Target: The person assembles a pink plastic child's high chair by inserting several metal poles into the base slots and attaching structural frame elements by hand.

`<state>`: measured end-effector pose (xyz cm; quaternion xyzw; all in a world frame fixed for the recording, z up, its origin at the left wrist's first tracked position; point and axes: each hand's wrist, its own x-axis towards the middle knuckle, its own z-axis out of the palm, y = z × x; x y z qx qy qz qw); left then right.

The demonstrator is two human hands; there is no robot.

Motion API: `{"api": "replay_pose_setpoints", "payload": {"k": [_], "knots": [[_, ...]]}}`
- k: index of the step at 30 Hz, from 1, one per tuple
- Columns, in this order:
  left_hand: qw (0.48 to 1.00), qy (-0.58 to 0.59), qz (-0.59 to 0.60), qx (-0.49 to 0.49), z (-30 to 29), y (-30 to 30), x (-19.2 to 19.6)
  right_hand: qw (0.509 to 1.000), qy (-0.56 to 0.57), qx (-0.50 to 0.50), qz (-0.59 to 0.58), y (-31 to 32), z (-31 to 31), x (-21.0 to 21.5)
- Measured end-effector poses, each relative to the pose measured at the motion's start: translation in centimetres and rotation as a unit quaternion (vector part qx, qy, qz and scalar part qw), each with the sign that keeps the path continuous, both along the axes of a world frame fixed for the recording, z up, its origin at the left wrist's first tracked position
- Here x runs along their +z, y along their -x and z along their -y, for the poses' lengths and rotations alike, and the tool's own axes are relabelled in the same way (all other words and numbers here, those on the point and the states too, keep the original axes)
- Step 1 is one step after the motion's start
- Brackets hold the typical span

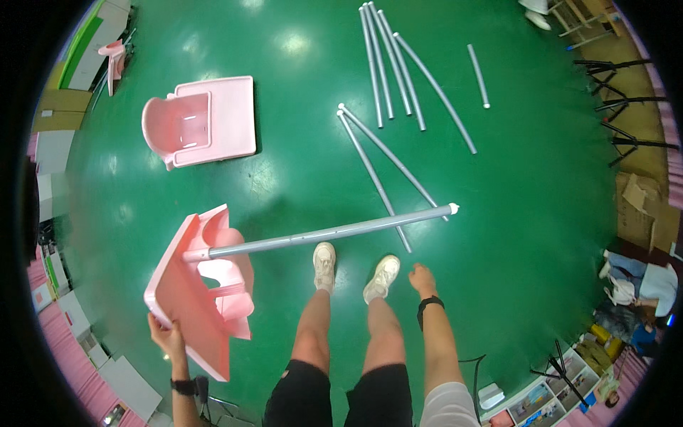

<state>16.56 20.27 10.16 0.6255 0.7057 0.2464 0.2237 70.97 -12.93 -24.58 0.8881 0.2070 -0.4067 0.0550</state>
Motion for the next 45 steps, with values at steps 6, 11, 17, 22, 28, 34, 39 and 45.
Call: {"api": "replay_pose_setpoints", "payload": {"k": [6, 11, 17, 22, 28, 34, 39, 45], "knots": [[0.996, 0.079, -0.010, 0.050, 0.4, 9.7, -1.7, 0.992, -0.066, -0.085, 0.065, -1.9, -0.2, -15.5], [0.991, 0.058, -0.107, 0.059, -0.6, 13.0, 1.7, 0.986, -0.097, -0.065, 0.121, 1.3, -4.9, -21.4], [0.988, 0.070, -0.133, 0.036, 2.3, 13.5, -0.5, 0.999, -0.001, -0.035, -0.027, 1.8, -7.4, -22.1], [0.991, 0.013, -0.079, 0.103, 2.6, 10.7, 1.7, 0.997, -0.044, -0.005, -0.067, 0.8, -4.6, -16.6], [0.977, 0.139, -0.058, 0.149, 2.8, 7.7, 1.6, 0.989, -0.044, -0.055, -0.129, 1.2, 2.3, -18.1], [0.986, 0.049, -0.140, 0.071, 3.4, 2.7, 2.4, 0.984, -0.178, 0.004, 0.013, 5.6, -7.1, -21.7], [0.992, 0.063, -0.099, 0.048, 3.7, 1.9, -1.2, 0.957, -0.260, -0.069, 0.110, 0.1, -3.7, -31.3], [0.992, 0.054, -0.101, 0.049, 2.2, 3.1, 3.3, 0.962, -0.223, 0.055, -0.147, 1.4, -8.1, -20.8]]}}
